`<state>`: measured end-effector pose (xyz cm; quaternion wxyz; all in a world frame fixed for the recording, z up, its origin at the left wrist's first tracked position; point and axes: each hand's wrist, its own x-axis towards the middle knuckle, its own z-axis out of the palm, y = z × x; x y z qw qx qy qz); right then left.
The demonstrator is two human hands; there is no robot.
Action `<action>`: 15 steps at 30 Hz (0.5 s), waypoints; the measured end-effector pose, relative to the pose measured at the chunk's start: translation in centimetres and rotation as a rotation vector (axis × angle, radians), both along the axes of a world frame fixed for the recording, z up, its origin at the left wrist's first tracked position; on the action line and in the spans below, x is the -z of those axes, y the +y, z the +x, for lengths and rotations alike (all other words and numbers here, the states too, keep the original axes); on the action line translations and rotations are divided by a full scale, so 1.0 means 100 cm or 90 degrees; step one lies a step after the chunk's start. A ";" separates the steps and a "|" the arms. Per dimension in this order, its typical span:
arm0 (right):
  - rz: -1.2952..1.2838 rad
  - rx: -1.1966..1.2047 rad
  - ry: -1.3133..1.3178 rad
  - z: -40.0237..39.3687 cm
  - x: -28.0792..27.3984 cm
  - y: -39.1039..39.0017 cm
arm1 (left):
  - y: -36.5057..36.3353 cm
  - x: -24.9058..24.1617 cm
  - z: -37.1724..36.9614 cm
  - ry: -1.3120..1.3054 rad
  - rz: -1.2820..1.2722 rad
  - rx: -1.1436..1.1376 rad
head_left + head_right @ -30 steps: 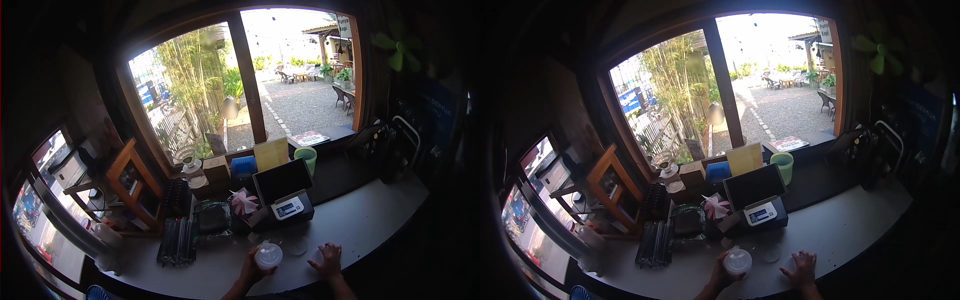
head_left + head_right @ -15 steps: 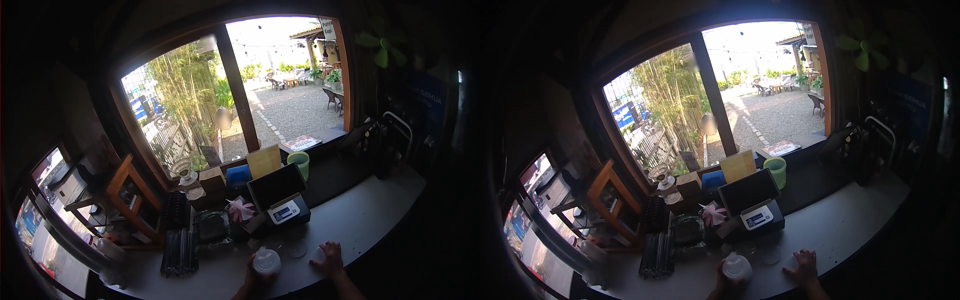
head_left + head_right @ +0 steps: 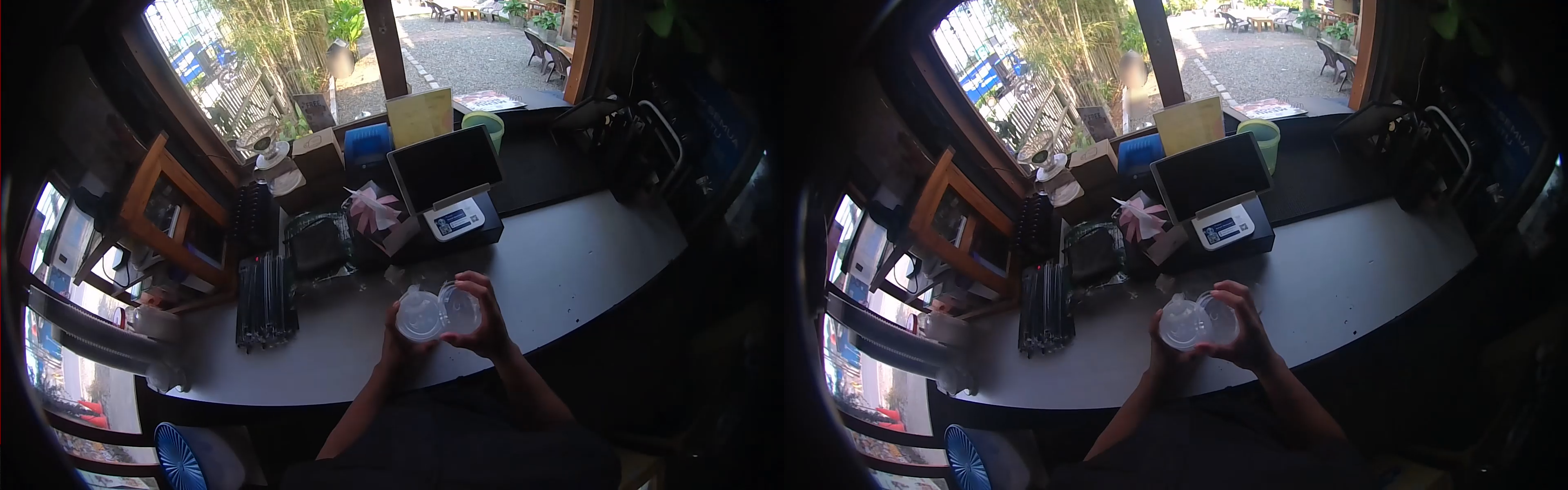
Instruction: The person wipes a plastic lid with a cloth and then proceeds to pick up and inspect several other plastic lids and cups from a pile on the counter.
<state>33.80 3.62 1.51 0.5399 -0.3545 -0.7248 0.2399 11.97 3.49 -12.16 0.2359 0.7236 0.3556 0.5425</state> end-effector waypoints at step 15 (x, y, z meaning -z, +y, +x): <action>-0.111 -0.151 0.008 -0.042 0.036 0.027 | 0.001 -0.006 -0.007 -0.005 -0.045 0.020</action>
